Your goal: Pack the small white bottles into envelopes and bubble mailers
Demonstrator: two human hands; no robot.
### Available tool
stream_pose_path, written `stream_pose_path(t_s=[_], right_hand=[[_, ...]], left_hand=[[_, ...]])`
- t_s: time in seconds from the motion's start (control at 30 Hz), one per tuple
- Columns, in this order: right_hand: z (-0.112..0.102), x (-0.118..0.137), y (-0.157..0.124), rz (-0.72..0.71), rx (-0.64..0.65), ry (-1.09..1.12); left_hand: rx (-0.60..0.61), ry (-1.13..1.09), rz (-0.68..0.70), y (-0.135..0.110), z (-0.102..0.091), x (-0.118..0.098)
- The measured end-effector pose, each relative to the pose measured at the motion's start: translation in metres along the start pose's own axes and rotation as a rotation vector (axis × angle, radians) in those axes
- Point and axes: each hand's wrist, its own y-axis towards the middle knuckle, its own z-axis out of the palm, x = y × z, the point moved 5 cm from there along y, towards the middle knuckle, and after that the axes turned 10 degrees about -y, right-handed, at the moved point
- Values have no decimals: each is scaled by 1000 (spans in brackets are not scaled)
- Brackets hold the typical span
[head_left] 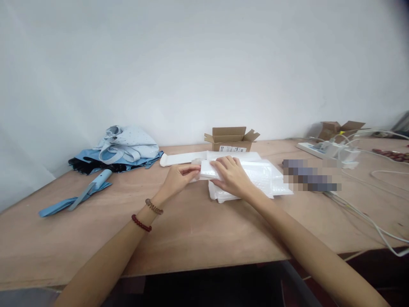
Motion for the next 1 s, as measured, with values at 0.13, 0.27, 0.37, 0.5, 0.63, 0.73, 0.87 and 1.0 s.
stream_pose_path(t_s=[0.13,0.27,0.37,0.5,0.63,0.73,0.87,1.0], right_hand=[[-7,-7,0,46,-64,-7],[-6,-1,0,-35,-72,-42],[-4,5,-1,-90,-60,-101],[-5,10,-1,-116,-42,-137],[-7,17,-1,-163,-56,-144],[-5,21,-1,-166,-77,-134],[-6,20,-1,-121,-122,-166],[-8,19,-1,-109,-128,-210]], left_hand=[[-234,5,-8,5,-26,5],[-27,-200,-301,4,-12,29],[17,-204,-384,-1,-1,36],[-83,-227,-410,-7,6,37],[-148,-309,-451,-9,10,35],[-205,-372,-436,-9,9,33],[-262,-347,-311,-6,3,28],[-220,-205,-213,-5,3,23]])
